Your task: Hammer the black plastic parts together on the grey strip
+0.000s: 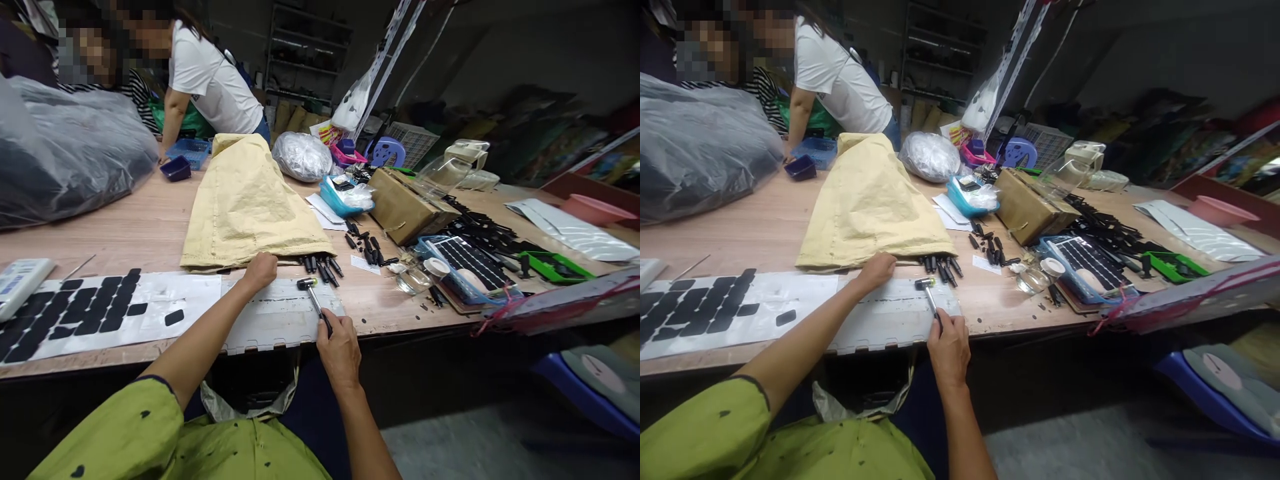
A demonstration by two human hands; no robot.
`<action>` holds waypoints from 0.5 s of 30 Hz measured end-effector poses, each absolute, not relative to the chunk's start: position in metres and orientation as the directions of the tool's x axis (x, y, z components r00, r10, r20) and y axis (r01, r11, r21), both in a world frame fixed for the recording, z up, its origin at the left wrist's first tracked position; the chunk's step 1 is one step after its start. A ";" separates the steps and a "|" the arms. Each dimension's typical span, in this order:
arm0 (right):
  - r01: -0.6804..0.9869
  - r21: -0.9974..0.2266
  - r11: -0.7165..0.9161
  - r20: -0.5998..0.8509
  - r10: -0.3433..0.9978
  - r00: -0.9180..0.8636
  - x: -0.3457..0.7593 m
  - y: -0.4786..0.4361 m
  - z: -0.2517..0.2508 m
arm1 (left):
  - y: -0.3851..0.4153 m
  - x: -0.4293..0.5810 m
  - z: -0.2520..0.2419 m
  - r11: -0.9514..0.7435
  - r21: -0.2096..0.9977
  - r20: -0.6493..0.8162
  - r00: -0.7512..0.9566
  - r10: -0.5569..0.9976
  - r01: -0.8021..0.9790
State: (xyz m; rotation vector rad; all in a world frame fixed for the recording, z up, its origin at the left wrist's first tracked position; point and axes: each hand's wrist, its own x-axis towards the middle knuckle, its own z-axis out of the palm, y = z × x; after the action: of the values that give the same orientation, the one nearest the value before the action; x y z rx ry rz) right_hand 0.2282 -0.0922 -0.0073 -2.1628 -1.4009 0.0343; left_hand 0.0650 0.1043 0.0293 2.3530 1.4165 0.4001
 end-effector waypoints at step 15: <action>0.843 -0.465 -0.271 0.287 0.854 0.433 0.231 -0.093 -0.010 | 0.175 0.082 0.033 -0.285 0.287 0.119 0.261 0.958 0.914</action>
State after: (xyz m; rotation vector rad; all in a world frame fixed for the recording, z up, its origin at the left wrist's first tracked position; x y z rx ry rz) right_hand 0.2313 -0.0934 -0.0097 -2.1325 -1.4237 0.0272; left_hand 0.0816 0.1750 0.0329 2.3629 1.7719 0.4049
